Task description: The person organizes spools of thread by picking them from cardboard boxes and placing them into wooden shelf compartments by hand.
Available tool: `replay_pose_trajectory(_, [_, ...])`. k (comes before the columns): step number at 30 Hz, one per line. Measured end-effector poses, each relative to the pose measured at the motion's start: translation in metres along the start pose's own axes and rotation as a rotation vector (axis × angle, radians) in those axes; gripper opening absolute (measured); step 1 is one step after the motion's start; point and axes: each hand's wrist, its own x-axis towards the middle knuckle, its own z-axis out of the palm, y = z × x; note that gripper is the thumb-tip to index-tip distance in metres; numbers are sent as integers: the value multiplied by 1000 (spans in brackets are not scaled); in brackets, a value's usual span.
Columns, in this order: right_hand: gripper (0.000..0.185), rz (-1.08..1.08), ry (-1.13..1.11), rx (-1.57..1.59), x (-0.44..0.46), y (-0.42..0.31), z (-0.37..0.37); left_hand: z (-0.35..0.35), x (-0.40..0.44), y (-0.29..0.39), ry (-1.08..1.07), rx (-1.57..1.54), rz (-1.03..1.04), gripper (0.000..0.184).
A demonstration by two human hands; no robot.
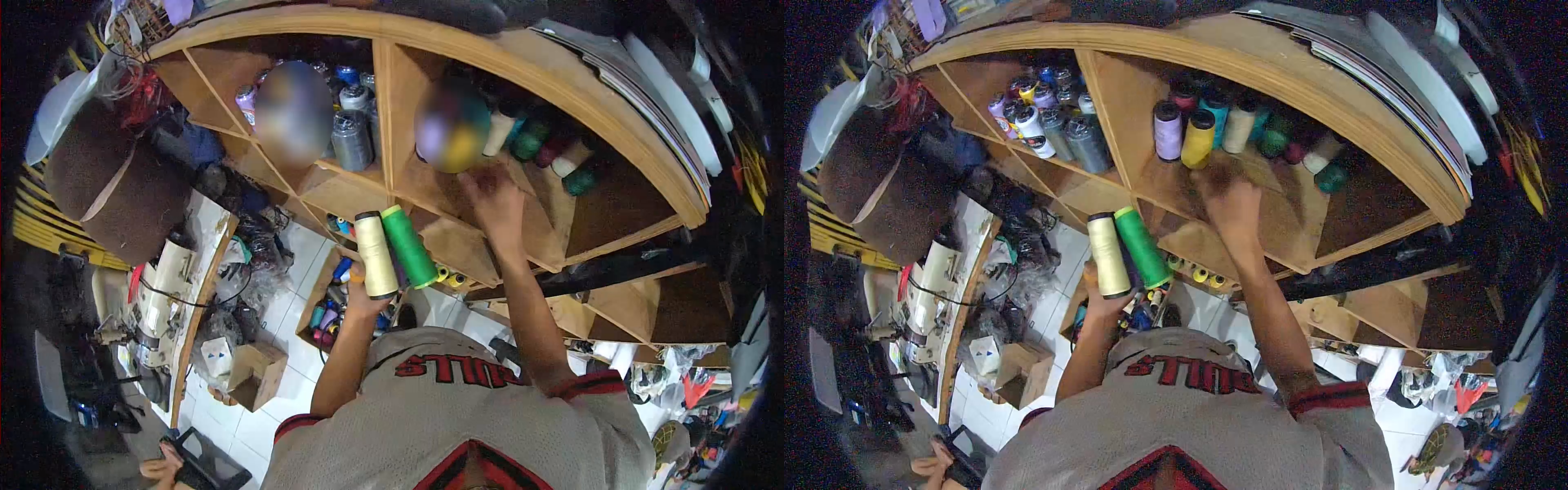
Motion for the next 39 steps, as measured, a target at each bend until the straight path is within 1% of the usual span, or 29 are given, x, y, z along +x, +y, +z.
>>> replay_pose_trajectory(1, [41, 74, -131, 80, -12, -11, -8, 2, -1, 0, 57, 120, 29, 66])
replay_pose_trajectory(3, [44, 260, -608, 87, -34, -29, -9, 4, -4, 0, 177, 434, 82, 64])
replay_pose_trajectory(5, [52, -270, -379, -89, -60, -30, -3, -13, -3, -11, 229, 392, 43, 75])
replay_pose_trajectory(7, [55, -204, -437, -40, -59, -14, -7, -14, 7, -17, 84, 155, 58, 87])
replay_pose_trajectory(8, [55, -70, -513, 84, -54, -12, -14, -14, 11, -20, 13, 37, 52, 93])
replay_pose_trajectory(10, [55, 226, -607, 317, -44, -11, -27, 8, 15, -20, -86, 32, 80, 93])
replay_pose_trajectory(11, [55, 345, -576, 448, -45, 0, -26, -8, 12, -20, -143, -28, -26, 93])
replay_pose_trajectory(12, [54, 467, -547, 581, -49, 5, -25, -3, 14, -21, -168, -56, -70, 92])
replay_pose_trajectory(13, [50, 376, -388, 704, -45, -9, -33, 8, 19, -20, -193, -84, -112, 91])
replay_pose_trajectory(14, [53, 337, -298, 641, -39, -5, -36, 15, 20, -20, -217, -112, -153, 90])
replay_pose_trajectory(15, [56, 294, -209, 577, -30, 2, -40, 17, 18, -20, -192, -123, -132, 84])
replay_pose_trajectory(16, [59, 250, -122, 513, -20, 8, -41, 17, 19, -21, -219, -131, -126, 84])
replay_pose_trajectory(18, [54, 30, 95, 391, 3, 24, -31, 16, 19, -24, -269, -148, -114, 82])
replay_pose_trajectory(19, [51, -78, 204, 326, 12, 34, -25, 14, 17, -23, -265, -177, -155, 83])
replay_pose_trajectory(22, [45, -186, 329, 29, 33, 55, -4, 6, 16, -24, -242, -170, -191, 83])
replay_pose_trajectory(23, [37, -160, 317, -110, 35, 55, 3, 8, 16, -24, -244, -158, -182, 83])
replay_pose_trajectory(26, [39, -28, 319, -138, 31, 34, 2, 12, 13, -25, -239, -120, -148, 81])
replay_pose_trajectory(27, [44, -76, 369, 24, 31, 35, 6, 10, 12, -26, -231, -105, -138, 80])
replay_pose_trajectory(30, [48, -65, 331, -137, 30, 36, 1, 9, 11, -25, -201, -64, -125, 77])
replay_pose_trajectory(32, [47, -111, 368, -105, 23, 32, -2, 8, 12, -26, -162, -55, -121, 74])
replay_pose_trajectory(33, [46, -134, 385, -88, 18, 28, -4, 11, 12, -25, -113, -37, -101, 69])
replay_pose_trajectory(34, [46, -7, 269, -67, 10, 17, -10, 12, 15, -23, -76, 16, -116, 78])
replay_pose_trajectory(36, [45, 231, 26, -29, -12, -14, -28, 2, 18, -23, -70, 177, -84, 65])
replay_pose_trajectory(37, [47, 199, -186, 71, -25, -27, -32, 4, 21, -25, -2, 248, -5, 64])
replay_pose_trajectory(38, [49, 172, -394, 170, -40, -38, -34, 13, 24, -22, -39, 316, 32, 65])
replay_pose_trajectory(39, [50, 17, -472, 25, -54, -47, -32, 29, 24, -21, 19, 407, 55, 64])
